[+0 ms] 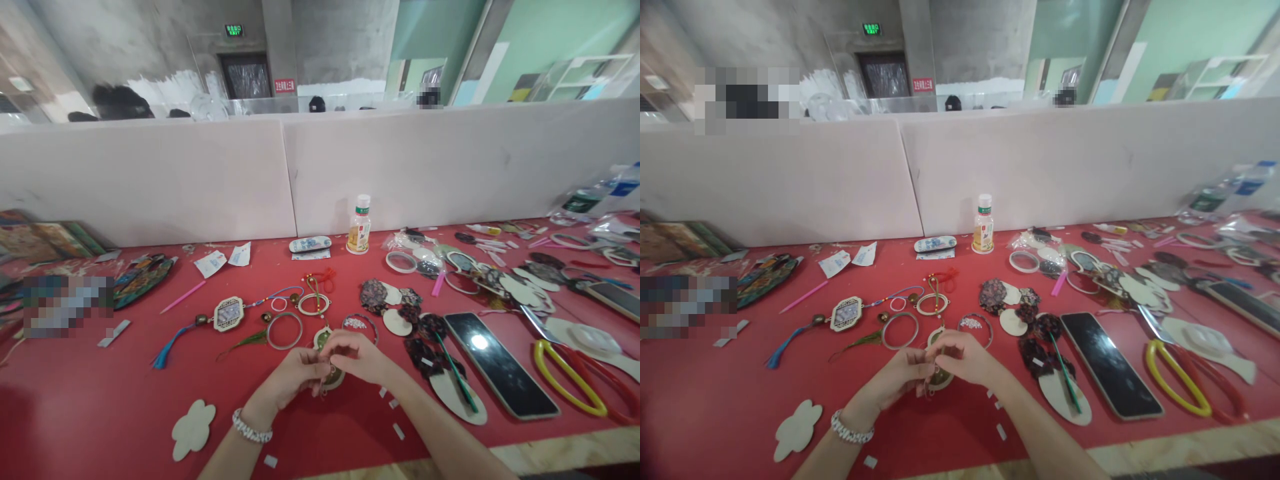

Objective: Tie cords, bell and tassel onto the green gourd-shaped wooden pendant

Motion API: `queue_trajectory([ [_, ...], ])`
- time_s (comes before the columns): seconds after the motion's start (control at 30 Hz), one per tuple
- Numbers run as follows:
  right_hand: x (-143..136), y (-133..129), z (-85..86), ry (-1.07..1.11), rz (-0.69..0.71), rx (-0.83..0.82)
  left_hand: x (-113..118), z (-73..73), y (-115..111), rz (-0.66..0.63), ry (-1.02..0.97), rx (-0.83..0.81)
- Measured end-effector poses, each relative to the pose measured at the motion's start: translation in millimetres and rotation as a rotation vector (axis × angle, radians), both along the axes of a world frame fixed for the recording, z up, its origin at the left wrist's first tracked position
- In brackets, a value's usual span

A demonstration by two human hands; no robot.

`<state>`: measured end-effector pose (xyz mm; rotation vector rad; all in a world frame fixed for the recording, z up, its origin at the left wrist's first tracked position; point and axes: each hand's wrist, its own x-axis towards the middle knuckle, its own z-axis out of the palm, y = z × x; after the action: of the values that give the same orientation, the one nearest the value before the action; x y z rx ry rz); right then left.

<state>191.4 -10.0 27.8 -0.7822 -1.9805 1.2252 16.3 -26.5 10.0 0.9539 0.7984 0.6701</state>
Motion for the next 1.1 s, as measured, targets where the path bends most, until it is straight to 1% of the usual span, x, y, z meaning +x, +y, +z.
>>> queue_trajectory([
  [0.1, 0.5, 0.0, 0.3, -0.027, 0.014, 0.022, -1.6, -2.6, 1.1, -0.03, -0.012, -0.037],
  [0.2, 1.8, 0.8, 0.9, -0.047, 0.028, 0.022, -2.1, -4.1, 1.6, -0.029, -0.009, -0.051],
  [0.33, 4.3, 1.3, 3.6, -0.082, 0.056, 0.031, -1.6, -2.9, 0.6, -0.026, 0.032, -0.058],
  [0.43, 4.3, 0.2, 4.5, -0.105, 0.038, 0.051, -1.2, -1.2, -0.5, -0.025, 0.053, -0.073],
  [0.57, 2.0, -1.5, 3.8, -0.093, -0.005, 0.069, -1.5, -0.6, -0.5, 0.015, 0.067, -0.085],
  [0.73, 0.8, -1.4, 3.4, -0.069, -0.045, 0.087, -1.3, 0.6, 1.7, 0.073, 0.012, -0.084],
  [0.87, -0.2, -1.2, 3.9, -0.06, -0.095, 0.141, 0.2, 2.1, 3.6, 0.123, 0.006, -0.085],
  [1.1, -4.7, -3.6, -0.2, -0.002, -0.185, 0.21, 0.9, -1.8, 5.3, 0.232, 0.044, -0.034],
])
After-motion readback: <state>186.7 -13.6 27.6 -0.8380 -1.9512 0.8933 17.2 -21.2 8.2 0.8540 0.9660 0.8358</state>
